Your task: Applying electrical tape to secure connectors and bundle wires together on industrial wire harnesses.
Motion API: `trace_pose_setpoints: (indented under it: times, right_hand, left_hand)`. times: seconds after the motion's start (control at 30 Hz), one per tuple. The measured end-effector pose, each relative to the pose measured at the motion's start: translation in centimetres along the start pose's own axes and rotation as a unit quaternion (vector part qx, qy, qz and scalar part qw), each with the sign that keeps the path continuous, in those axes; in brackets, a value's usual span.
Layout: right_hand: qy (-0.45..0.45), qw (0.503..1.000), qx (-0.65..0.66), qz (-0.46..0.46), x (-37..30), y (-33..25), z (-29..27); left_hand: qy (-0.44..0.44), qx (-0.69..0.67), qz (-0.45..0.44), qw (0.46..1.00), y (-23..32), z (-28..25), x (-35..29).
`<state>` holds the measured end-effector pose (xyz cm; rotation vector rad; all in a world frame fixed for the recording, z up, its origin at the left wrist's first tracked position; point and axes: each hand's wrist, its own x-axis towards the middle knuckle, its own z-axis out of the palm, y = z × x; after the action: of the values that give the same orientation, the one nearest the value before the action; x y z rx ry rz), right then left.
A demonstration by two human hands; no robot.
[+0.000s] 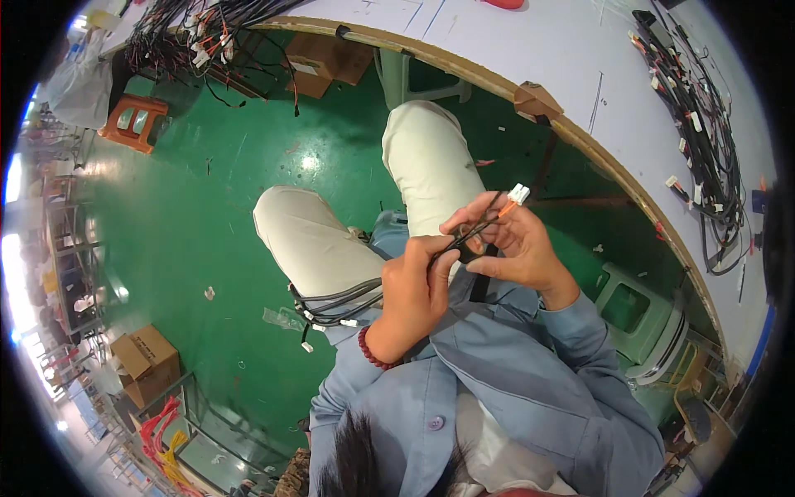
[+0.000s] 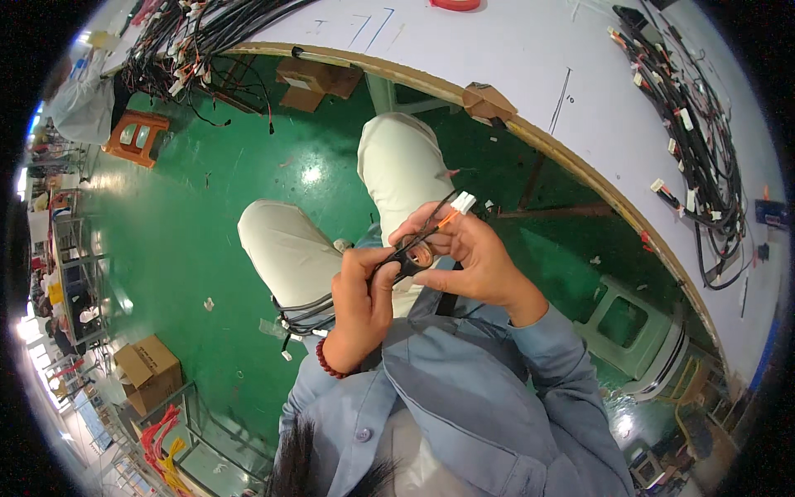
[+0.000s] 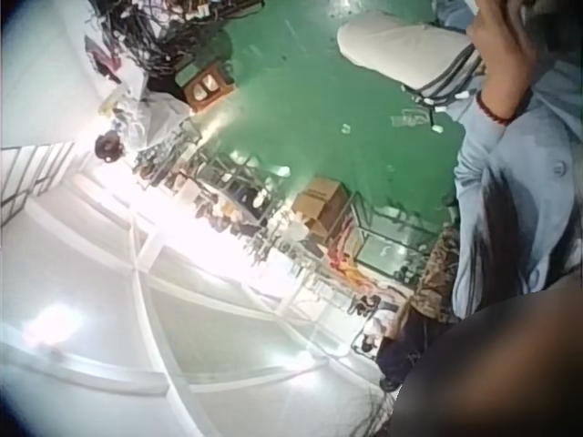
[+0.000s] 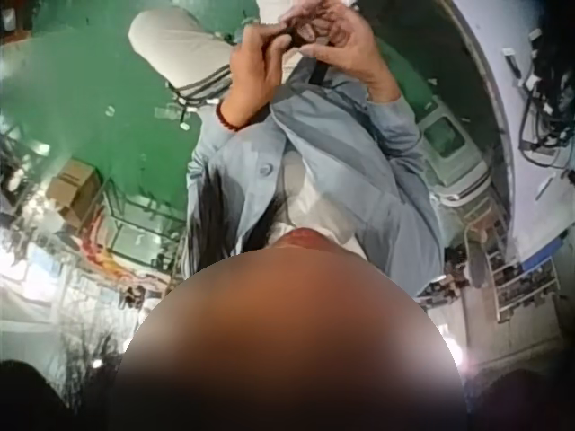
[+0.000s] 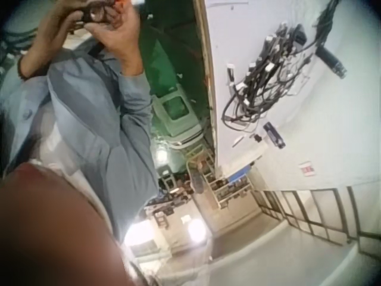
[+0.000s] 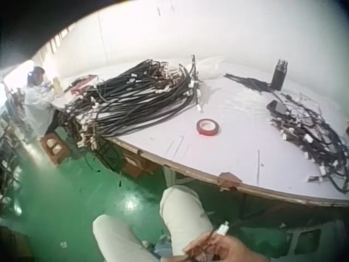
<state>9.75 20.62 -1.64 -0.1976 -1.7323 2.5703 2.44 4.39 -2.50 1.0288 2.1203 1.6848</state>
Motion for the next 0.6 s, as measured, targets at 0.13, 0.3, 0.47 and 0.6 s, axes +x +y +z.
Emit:
trace_pose_setpoints:
  times: [0.13, 0.3, 0.47, 0.6]
  right_hand:
    - [0.057, 0.997, 0.057, 0.004, -0.8, 0.2, 0.7]
    - [0.066, 0.996, 0.059, 0.033, -0.8, 0.3, 0.3]
    - [0.083, 0.994, -0.076, -0.019, -0.8, -0.3, 1.0]
    - [0.093, 0.981, -0.159, -0.062, -1.0, -1.0, 1.1]
  left_hand:
    - [0.078, -0.14, -0.134, 0.978, -0.6, 0.0, 0.0]
    - [-0.024, -0.259, -0.228, 0.938, 0.8, -1.9, 0.6]
    - [-0.047, -0.126, -0.217, 0.967, 1.9, -1.9, 1.2]
    - [0.0, -0.071, -0.135, 0.988, 2.2, -1.4, 1.4]
